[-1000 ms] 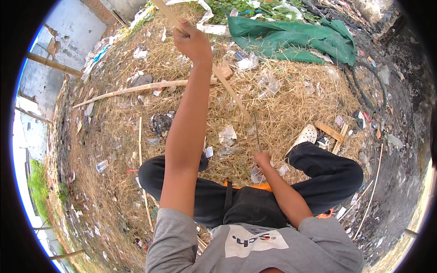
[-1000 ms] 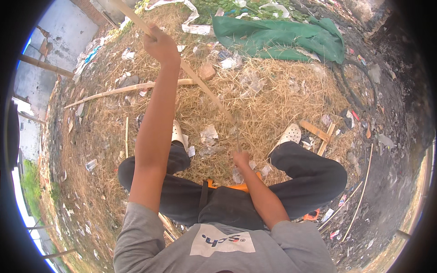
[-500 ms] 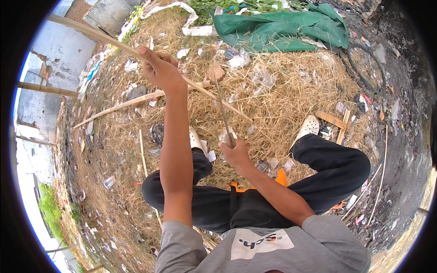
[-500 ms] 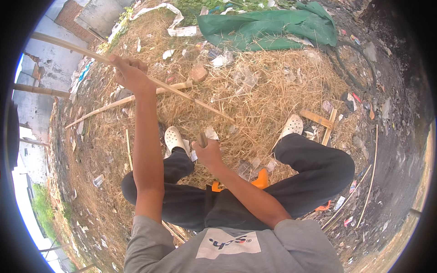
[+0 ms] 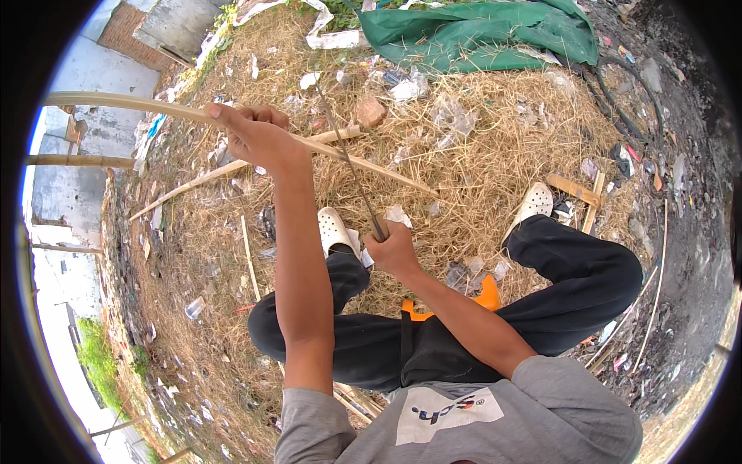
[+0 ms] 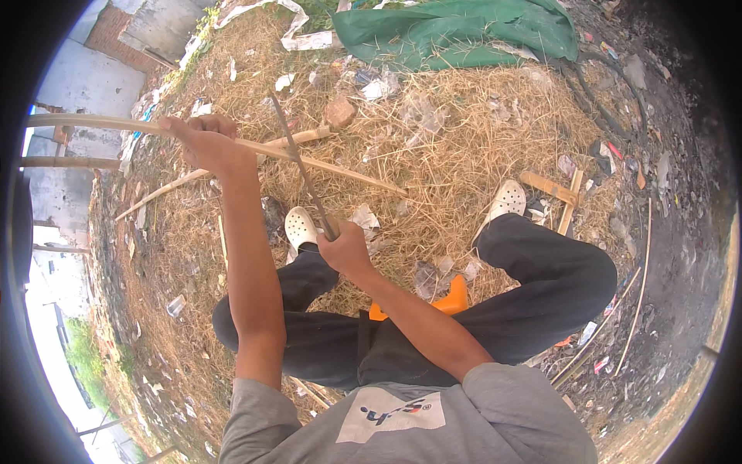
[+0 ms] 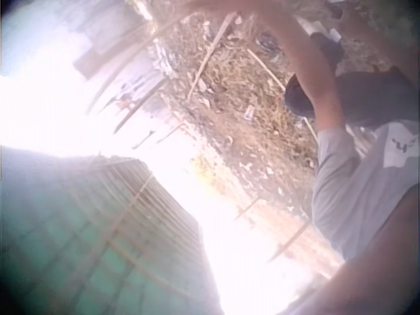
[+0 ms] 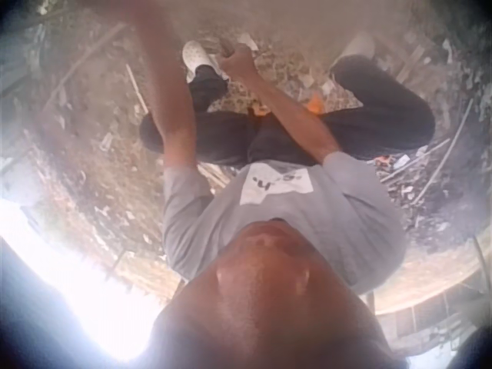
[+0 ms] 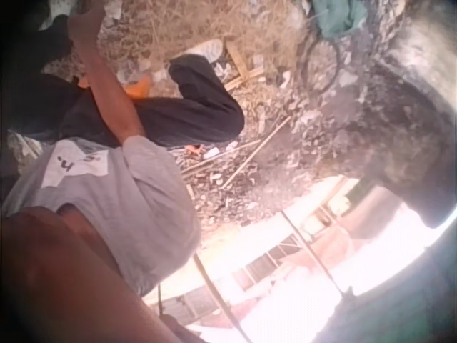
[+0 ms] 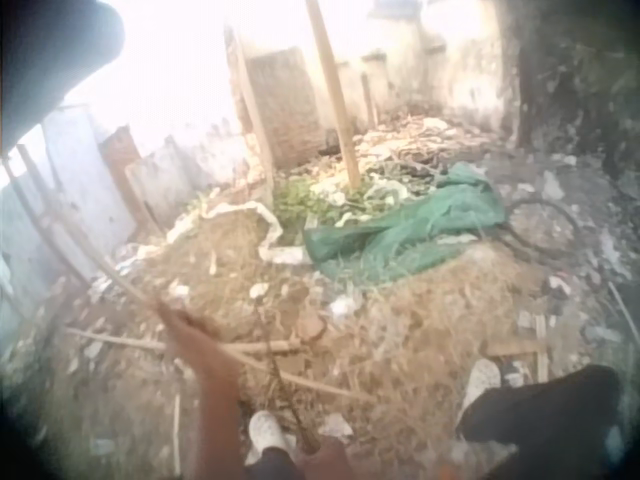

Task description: The person sits on the ground and uses a red utility knife to shave the surface of a long bamboo stick. They hold the stick with their left hand and scrape along its length with the knife in their right hand, removing thin strips of material. The person continues this repetitive shaving action along the stick's length.

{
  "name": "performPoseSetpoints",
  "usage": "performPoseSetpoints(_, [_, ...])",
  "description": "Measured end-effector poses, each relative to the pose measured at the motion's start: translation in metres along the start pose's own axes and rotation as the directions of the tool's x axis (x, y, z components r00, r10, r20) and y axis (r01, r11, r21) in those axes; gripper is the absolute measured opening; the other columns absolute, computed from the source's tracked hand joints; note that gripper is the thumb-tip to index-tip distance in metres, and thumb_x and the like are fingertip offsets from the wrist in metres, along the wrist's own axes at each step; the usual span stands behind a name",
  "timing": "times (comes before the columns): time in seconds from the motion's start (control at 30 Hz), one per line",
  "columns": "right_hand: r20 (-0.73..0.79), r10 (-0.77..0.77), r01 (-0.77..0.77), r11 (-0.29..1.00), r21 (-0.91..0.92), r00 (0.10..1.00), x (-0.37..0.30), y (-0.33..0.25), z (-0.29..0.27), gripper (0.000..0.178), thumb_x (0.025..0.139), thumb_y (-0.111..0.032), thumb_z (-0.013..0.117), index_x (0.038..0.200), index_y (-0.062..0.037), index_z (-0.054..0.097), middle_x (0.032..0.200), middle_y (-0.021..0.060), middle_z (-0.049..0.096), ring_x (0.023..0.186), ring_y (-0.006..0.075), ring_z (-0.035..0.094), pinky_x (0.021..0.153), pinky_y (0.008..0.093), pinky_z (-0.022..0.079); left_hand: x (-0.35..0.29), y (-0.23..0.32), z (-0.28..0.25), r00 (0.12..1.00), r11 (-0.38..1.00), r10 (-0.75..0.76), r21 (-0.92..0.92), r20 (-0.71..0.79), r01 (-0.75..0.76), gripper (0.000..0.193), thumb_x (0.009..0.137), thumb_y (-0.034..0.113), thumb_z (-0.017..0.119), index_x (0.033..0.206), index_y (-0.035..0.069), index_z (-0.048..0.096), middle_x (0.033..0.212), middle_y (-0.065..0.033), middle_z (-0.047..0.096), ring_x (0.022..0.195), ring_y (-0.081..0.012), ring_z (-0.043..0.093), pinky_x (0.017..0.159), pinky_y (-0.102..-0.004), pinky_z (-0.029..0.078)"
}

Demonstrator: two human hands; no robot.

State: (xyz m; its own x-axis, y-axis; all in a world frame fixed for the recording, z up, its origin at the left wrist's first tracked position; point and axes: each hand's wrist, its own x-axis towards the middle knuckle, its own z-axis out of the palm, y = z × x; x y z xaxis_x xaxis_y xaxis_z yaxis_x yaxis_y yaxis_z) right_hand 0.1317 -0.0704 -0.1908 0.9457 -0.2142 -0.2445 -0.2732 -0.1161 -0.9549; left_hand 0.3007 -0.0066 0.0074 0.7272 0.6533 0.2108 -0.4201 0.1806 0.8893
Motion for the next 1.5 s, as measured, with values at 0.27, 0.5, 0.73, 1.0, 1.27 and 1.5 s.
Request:
performPoseSetpoints(0.27, [0.038,0.056,-0.055,0.998,-0.011,0.998,-0.001,-0.001,-0.009,0.024,0.075,-0.017,0.064,0.062,0.0001,0.054,0.054,0.0103,0.053,0.05,0.0204,0.053,0.051,0.039,0.042,0.005,-0.004,-0.013,1.0,0.999,0.023,-0.04,0.018,-0.023,0.06,0.093,0.067,0.044,0.066,0.016,0.027,0.052,0.0037,0.028,0.043,-0.0086,0.025,0.041,-0.0261,0.021])
performPoseSetpoints(0.5, [-0.066,0.127,-0.13,0.99,-0.056,0.99,0.018,0.097,-0.03,0.027,0.077,-0.015,0.062,0.061,-0.0017,0.045,0.05,0.0033,0.041,0.048,0.0141,0.037,0.047,0.0354,0.032,0.01,0.001,-0.006,1.0,1.0,-0.005,-0.003,-0.014,0.005,0.06,0.094,0.067,0.042,0.067,0.015,0.027,0.054,0.0036,0.027,0.043,-0.0081,0.026,0.041,-0.0253,0.022])
performPoseSetpoints(0.73, [0.067,-0.101,0.107,0.989,-0.099,0.993,0.016,0.047,-0.01,0.023,0.076,-0.018,0.067,0.07,0.0017,0.057,0.059,0.0155,0.057,0.055,0.0282,0.057,0.056,0.0383,0.046,0.01,-0.007,-0.005,0.998,1.0,0.026,0.016,-0.048,-0.026,0.061,0.093,0.068,0.04,0.064,0.016,0.026,0.052,0.0035,0.026,0.042,-0.0087,0.027,0.039,-0.0248,0.023])
performPoseSetpoints(1.0, [0.069,0.054,-0.047,0.994,-0.103,0.996,0.018,0.045,-0.025,0.017,0.072,-0.017,0.066,0.07,-0.0023,0.059,0.062,0.0131,0.059,0.056,0.0259,0.056,0.057,0.0403,0.045,0.014,-0.01,-0.005,0.998,1.0,-0.001,0.023,-0.057,0.002,0.06,0.093,0.068,0.04,0.067,0.015,0.03,0.055,0.0029,0.03,0.044,-0.0093,0.028,0.041,-0.025,0.023])
performPoseSetpoints(1.27, [-0.092,0.313,-0.326,0.924,-0.202,0.945,0.028,0.141,-0.048,0.025,0.075,-0.016,0.066,0.063,-0.0016,0.05,0.055,0.0075,0.051,0.052,0.019,0.049,0.051,0.0384,0.04,0.017,-0.01,0.01,0.999,1.0,0.01,0.015,-0.053,-0.009,0.059,0.093,0.068,0.041,0.068,0.015,0.03,0.055,0.0017,0.03,0.045,-0.0092,0.029,0.041,-0.0246,0.024])
performPoseSetpoints(1.5, [-0.043,0.088,-0.096,0.963,-0.251,0.995,0.015,0.129,-0.052,0.018,0.077,-0.015,0.068,0.072,-0.002,0.056,0.061,0.0104,0.059,0.055,0.0234,0.054,0.056,0.0398,0.044,0.006,-0.01,0.01,0.997,0.999,-0.035,-0.007,-0.071,0.035,0.06,0.093,0.067,0.043,0.066,0.015,0.027,0.056,0.0028,0.027,0.046,-0.0097,0.026,0.041,-0.0265,0.023])
